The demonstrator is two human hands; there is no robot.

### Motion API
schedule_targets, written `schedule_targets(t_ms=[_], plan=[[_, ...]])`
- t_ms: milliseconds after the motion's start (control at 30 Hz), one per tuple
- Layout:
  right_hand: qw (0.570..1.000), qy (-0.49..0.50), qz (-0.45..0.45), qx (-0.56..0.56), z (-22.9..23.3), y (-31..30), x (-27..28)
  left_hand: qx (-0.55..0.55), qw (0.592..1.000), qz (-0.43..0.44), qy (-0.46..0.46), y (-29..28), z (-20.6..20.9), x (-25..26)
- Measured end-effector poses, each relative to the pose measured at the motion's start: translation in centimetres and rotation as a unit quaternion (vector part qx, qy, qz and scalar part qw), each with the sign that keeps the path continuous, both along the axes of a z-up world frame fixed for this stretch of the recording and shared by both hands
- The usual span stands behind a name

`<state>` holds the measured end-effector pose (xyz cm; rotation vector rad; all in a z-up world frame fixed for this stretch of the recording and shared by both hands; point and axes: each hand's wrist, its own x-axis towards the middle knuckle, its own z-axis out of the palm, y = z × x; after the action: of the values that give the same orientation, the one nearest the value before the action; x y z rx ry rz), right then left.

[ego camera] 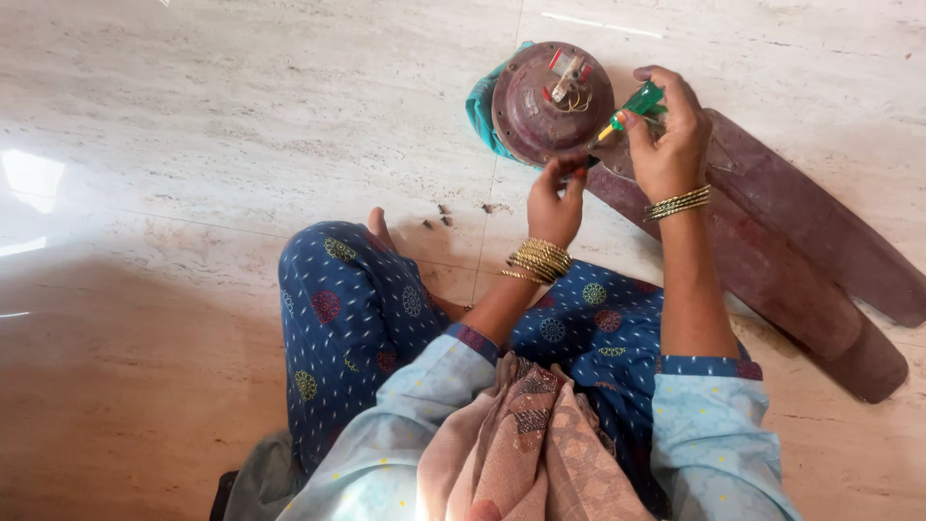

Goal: The person sits on the floor and uses a screwdriver to loosen and tighten screws on the motor housing of a ceiling fan. The fan blades are detached and placed beside the motor. The person repeatedly adjusts the screwdriver and the motor housing throughout the clip.

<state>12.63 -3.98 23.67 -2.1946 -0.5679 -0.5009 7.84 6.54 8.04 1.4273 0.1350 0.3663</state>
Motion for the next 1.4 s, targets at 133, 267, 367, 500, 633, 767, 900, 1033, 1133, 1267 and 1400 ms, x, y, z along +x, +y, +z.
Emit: schedule_targets(t_ms=[133, 267, 367, 500, 633, 767, 900, 1033, 1133, 1267, 1400], plan=[[0.999, -0.03, 0.01, 0.002, 0.4, 0.9, 0.1, 0.189, 0.972, -0.097, -0.1, 3.2, 5.0, 5.8], [0.993, -0.07, -0.021, -0.088, 0.0, 1.6, -0.2, 0.296, 0.942, -0.15, -0.044, 3.4, 6.1, 8.3], [0.991, -0.094, -0.024, -0.094, 0.1, 0.9, -0.1, 0.303, 0.938, -0.147, -0.086, 3.4, 5.4, 9.6], [0.999, -0.035, 0.016, 0.002, 0.5, 0.3, -0.2, 0.335, 0.922, -0.169, -0.091, 3.0, 4.8, 10.2], [0.997, -0.071, -0.004, -0.016, 0.5, -0.3, 0.0, 0.343, 0.915, -0.171, -0.126, 2.9, 4.9, 10.7], [0.999, -0.047, -0.01, 0.005, 0.3, -1.0, 0.1, 0.325, 0.917, -0.196, -0.123, 2.6, 5.3, 10.5], [0.998, -0.036, 0.039, 0.045, -0.3, -1.6, 0.4, 0.327, 0.921, -0.171, -0.124, 2.6, 5.7, 9.9], [0.994, -0.003, 0.07, 0.086, -0.6, -1.3, 0.3, 0.338, 0.922, -0.135, -0.135, 2.8, 6.4, 9.8], [0.995, -0.041, 0.049, 0.071, -0.7, -0.7, 0.1, 0.351, 0.919, -0.122, -0.131, 2.5, 6.8, 9.6], [0.996, -0.047, -0.031, 0.066, -0.2, -1.2, 0.0, 0.299, 0.917, -0.179, -0.195, 2.2, 7.6, 9.2], [0.994, -0.014, -0.013, 0.108, -0.7, -1.8, -0.1, 0.335, 0.918, -0.18, -0.114, 2.2, 7.9, 9.1]])
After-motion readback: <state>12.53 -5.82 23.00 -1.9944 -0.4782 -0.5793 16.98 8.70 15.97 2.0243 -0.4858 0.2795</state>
